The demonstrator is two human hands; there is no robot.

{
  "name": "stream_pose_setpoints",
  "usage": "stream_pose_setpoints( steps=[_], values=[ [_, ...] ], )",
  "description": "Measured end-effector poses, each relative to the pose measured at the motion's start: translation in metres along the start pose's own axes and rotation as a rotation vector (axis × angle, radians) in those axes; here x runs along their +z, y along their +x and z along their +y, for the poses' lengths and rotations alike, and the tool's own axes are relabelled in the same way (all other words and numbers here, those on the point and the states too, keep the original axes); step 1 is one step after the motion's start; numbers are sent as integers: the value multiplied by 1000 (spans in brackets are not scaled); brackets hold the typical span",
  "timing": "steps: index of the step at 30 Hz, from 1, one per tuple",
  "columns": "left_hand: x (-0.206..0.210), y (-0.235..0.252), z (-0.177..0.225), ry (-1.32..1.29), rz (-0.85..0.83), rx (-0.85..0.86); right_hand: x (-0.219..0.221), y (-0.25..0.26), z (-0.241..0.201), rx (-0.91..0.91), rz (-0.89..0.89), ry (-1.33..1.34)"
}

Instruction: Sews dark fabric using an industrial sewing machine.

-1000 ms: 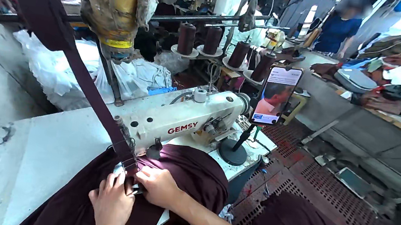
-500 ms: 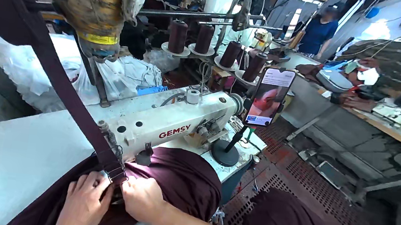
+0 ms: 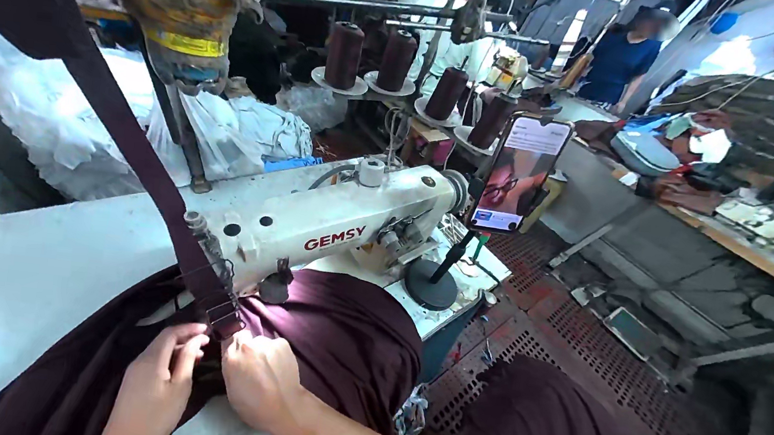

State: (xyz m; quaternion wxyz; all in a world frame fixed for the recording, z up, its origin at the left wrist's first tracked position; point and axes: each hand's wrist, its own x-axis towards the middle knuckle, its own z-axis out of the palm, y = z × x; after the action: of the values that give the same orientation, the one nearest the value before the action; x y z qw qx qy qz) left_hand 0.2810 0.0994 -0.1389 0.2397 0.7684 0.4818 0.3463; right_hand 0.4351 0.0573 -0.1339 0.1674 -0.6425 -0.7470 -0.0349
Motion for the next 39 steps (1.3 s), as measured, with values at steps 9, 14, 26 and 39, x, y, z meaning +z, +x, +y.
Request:
stream_pose_setpoints(
  steps=[9,14,26,39],
  values=[
    [8,-20,-10,486,-61,372,-30,-37,20,135,-297,306],
    [3,-26,-6,575,-196,287,-26,-30,88,277,-135,147],
    [-2,-20,-8,531,-257,300,-4,-9,21,-12,-221,138],
    [-13,17,-29,435,-302,401,16,0,25,-100,67,27]
  ],
)
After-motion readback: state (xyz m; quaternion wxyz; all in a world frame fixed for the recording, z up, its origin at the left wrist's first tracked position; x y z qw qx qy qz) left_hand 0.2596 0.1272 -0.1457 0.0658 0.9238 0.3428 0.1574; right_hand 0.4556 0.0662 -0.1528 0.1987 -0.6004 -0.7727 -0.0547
